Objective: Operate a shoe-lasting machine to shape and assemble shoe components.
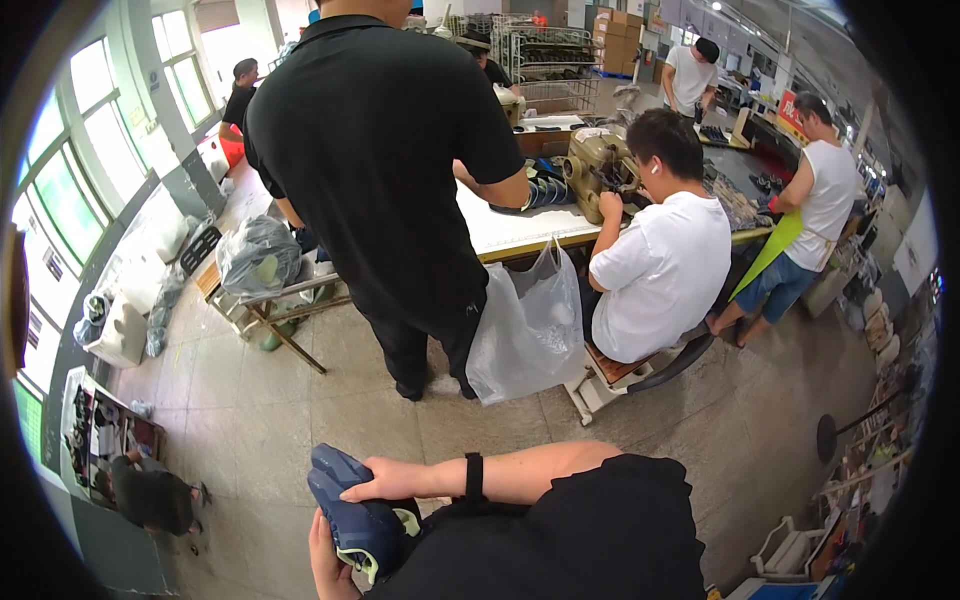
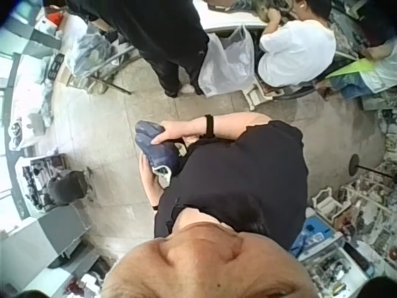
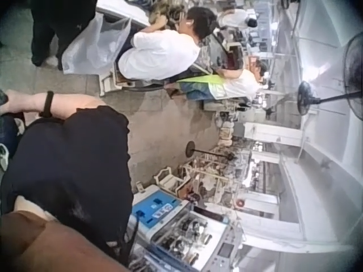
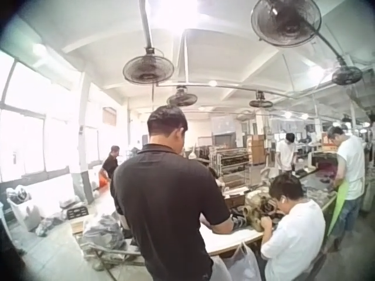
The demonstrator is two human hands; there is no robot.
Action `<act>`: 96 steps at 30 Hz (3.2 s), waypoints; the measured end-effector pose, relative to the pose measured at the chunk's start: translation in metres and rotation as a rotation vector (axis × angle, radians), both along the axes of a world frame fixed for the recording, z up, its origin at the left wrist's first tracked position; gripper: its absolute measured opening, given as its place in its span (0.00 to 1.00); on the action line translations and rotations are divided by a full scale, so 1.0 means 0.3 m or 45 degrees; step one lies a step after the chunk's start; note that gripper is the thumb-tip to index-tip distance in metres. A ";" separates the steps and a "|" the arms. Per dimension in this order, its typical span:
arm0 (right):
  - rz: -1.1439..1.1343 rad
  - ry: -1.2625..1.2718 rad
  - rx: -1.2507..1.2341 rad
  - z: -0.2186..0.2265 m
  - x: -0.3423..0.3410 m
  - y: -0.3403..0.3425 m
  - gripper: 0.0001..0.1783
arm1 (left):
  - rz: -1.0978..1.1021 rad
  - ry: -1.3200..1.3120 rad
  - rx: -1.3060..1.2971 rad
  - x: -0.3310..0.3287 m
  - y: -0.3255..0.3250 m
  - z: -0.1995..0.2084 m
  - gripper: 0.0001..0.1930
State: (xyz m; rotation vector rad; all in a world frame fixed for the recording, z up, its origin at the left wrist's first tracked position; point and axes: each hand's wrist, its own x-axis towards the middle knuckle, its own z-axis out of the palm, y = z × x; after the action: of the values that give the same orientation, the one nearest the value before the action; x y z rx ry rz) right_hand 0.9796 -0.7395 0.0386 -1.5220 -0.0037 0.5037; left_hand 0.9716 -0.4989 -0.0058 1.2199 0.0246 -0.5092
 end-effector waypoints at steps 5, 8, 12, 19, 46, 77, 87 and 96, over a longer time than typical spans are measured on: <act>0.013 0.053 0.149 0.115 0.001 -0.020 0.35 | 0.022 0.289 -0.169 0.027 -0.021 0.108 0.30; -0.005 -0.296 0.022 0.035 -0.010 -0.019 0.32 | 0.036 0.298 -0.188 -0.016 -0.095 0.208 0.29; 0.026 -0.332 -0.144 0.063 -0.114 -0.080 0.31 | 0.087 0.512 -0.353 -0.099 -0.223 0.237 0.29; -0.103 -0.570 -0.198 0.048 -0.289 -0.247 0.28 | -0.259 0.482 -0.399 -0.114 -0.416 0.167 0.39; -0.292 -0.907 0.147 0.083 -0.401 -1.103 0.23 | -0.773 0.075 -0.381 -0.073 -1.295 0.342 0.58; 0.098 -0.737 0.237 0.038 -0.256 -1.123 0.27 | -0.050 0.123 -0.156 -0.199 -1.282 0.337 0.50; 0.266 -0.599 0.169 0.034 -0.254 -1.141 0.29 | -0.006 0.137 -0.108 -0.205 -1.314 0.370 0.50; 0.160 -0.649 0.228 0.040 -0.252 -1.126 0.28 | -0.030 0.078 -0.052 -0.218 -1.315 0.377 0.48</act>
State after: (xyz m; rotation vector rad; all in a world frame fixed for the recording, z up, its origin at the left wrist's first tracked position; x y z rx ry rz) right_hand 0.9039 -1.0773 0.0505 -1.4421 -0.5292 0.1961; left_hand 0.9061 -0.8934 0.1073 1.1656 0.0518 -0.5647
